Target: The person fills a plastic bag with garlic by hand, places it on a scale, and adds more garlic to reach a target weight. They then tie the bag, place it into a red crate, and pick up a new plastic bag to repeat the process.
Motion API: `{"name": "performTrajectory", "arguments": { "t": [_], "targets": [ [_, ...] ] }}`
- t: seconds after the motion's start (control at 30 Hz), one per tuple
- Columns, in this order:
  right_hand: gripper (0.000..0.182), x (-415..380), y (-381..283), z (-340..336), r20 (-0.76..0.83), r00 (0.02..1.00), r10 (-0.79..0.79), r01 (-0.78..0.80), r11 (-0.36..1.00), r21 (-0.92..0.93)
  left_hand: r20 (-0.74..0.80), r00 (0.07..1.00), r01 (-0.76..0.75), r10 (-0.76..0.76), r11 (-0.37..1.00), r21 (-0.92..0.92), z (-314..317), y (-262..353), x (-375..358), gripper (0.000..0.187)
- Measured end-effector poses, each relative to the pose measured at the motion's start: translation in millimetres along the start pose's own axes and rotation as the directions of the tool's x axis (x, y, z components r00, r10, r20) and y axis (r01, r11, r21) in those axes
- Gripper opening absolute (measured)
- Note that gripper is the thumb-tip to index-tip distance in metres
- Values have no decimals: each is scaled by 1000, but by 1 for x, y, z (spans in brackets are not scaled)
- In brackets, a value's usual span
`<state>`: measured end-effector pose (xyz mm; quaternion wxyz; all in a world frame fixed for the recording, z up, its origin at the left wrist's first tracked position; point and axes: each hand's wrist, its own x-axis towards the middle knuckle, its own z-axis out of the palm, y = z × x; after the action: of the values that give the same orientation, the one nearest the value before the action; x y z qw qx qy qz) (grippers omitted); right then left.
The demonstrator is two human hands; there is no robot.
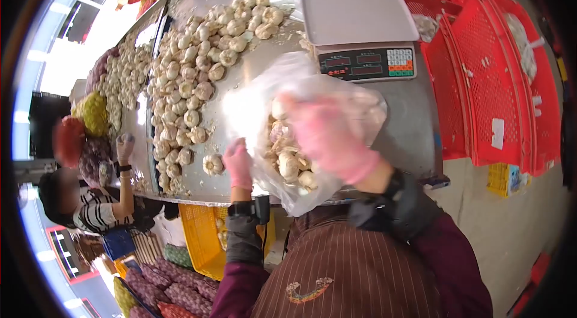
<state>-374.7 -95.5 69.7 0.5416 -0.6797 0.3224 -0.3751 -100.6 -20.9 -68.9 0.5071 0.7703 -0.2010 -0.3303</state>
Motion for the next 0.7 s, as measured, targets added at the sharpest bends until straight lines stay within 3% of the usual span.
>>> {"name": "performTrajectory", "arguments": {
  "t": [0.03, 0.07, 0.1, 0.13, 0.17, 0.2, 0.23, 0.27, 0.3, 0.33, 0.4, 0.47, 0.5, 0.57, 0.6, 0.67, 0.7],
  "targets": [
    [24, 12, -12, 16, -134, 967, -214, 125, 867, -483, 31, 995, -91, 91, 996, -3, -30, 10, 18, 14],
    [26, 13, -23, 10, -132, 941, -310, 202, 833, -515, 61, 982, -180, 181, 984, -12, -60, 20, 35, 15],
    [29, 14, -36, 3, -108, 908, -405, 287, 789, -543, 91, 979, -152, 184, 949, -277, -73, 68, 12, 16],
    [33, 15, -51, -6, -67, 863, -500, 380, 732, -566, 27, 988, -136, 149, 951, -278, -56, 116, -14, 20],
    [36, 15, -66, -13, -21, 809, -588, 470, 667, -578, 18, 961, -269, 276, 946, -180, -50, 138, -31, 24],
    [32, -1, -65, -33, -120, 938, -325, 278, 912, -301, 41, 944, -324, 328, 943, -81, -29, 169, -56, 26],
    [29, -16, -64, -52, -207, 978, -31, 38, 999, 29, 71, 926, -373, 371, 928, 15, -2, 197, -82, 28],
    [27, -30, -51, -57, -217, 932, 289, -228, 936, 270, 170, 906, -399, 389, 917, 29, 16, 212, -102, 29],
    [26, -44, -38, -61, -203, 789, 580, -415, 747, 519, 245, 857, -447, 454, 890, -86, 41, 214, -121, 31],
    [22, -57, -22, -57, -270, 742, 613, -399, 728, 557, 318, 765, -449, 560, 817, -361, 59, 202, -136, 34],
    [19, -70, 9, -53, -329, 686, 650, -385, 707, 594, 487, 605, -442, 630, 775, -452, 64, 212, -162, 38],
    [19, -75, 34, -55, -443, 694, 567, -269, 776, 570, 456, 666, -303, 590, 773, -557, 55, 210, -161, 38],
    [19, -77, 46, -58, -441, 701, 561, -270, 780, 564, 342, 771, -414, 538, 830, -372, 52, 212, -156, 38],
    [21, -77, 63, -67, -488, 759, 431, -264, 889, 374, 217, 865, -353, 452, 856, -379, 38, 193, -131, 31],
    [21, -75, 63, -71, -478, 771, 421, -260, 893, 368, 142, 915, -312, 377, 886, -343, 25, 184, -117, 29],
    [25, -78, 61, -75, -522, 748, 411, -223, 895, 385, 143, 930, -359, 338, 918, 170, -6, 172, -87, 24],
    [25, -79, 62, -79, -508, 755, 413, -231, 894, 384, 99, 936, -342, 336, 812, 473, -13, 171, -86, 27]
  ]
}}
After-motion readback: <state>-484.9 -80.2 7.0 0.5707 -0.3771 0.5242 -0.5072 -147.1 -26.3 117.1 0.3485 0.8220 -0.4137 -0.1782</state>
